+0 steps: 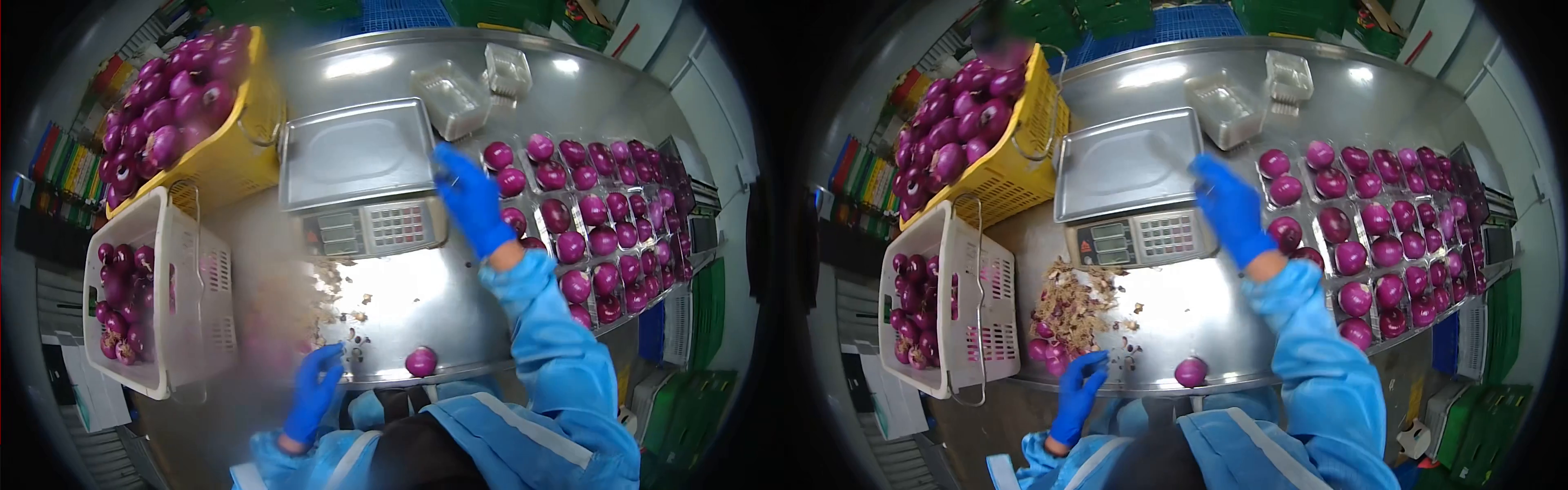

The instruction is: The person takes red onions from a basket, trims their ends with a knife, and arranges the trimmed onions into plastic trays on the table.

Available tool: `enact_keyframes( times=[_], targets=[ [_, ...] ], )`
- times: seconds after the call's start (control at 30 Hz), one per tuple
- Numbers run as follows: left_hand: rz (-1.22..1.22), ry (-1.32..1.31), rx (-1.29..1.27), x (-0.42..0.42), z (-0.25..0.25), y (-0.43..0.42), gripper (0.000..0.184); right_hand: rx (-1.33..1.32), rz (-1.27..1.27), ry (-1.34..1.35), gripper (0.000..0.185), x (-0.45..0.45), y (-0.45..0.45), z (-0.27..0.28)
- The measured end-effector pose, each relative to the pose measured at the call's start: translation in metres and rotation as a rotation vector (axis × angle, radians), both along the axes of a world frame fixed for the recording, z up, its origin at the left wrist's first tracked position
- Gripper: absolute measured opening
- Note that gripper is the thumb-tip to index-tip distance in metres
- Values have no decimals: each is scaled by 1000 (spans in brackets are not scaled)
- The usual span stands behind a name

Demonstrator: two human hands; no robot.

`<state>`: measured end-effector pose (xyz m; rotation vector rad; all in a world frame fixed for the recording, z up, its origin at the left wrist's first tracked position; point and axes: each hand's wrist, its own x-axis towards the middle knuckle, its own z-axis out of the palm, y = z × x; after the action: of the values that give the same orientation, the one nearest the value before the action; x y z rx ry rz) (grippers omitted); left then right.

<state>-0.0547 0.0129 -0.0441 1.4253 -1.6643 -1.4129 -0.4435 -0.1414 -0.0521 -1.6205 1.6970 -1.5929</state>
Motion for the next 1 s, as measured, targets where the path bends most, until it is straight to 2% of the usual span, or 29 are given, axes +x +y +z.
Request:
enact_keyframes(
  times=[0.07, 0.13, 0.2, 0.33, 0.47, 0.53, 0.57, 0.63, 0.7, 0.77, 0.87, 0.97, 1.0],
  targets=[
    [135, 29, 51, 40, 9, 5, 32, -35, -206, 240, 49, -40, -46, -8],
    [226, 41, 71, 64, 20, 7, 31, 305, -274, 318, 53, -69, -72, 5],
    [282, 35, 58, 82, 26, 14, 31, 387, -367, 518, 58, -101, -110, -16],
    [291, -67, 86, 99, 31, 26, 32, 475, -348, 514, 63, -115, -149, -25],
    [342, -39, 93, 95, 18, 27, 34, 526, -265, 761, 63, -136, -180, -54],
    [344, -26, 137, 86, 17, 15, 35, 622, -250, 773, 62, -124, -182, -45],
    [325, -64, 78, 79, 15, 7, 36, 679, -243, 776, 62, -119, -180, -42],
    [264, -140, -34, 64, 5, -21, 39, 610, -264, 770, 59, -123, -181, -52],
    [190, -236, -297, 56, -12, -63, 45, 585, -269, 759, 58, -128, -180, -51],
    [150, -287, -458, 52, -34, -113, 58, 576, -253, 766, 56, -131, -177, -49],
    [72, -671, -652, 37, -44, -175, 65, 550, -286, 818, 50, -147, -180, -56],
    [-73, -640, -518, 62, -109, -185, 70, 635, -328, 804, 45, -154, -177, -51],
    [-75, -639, -508, 63, -107, -179, 70, 631, -353, 803, 43, -152, -172, -45]
  ],
)
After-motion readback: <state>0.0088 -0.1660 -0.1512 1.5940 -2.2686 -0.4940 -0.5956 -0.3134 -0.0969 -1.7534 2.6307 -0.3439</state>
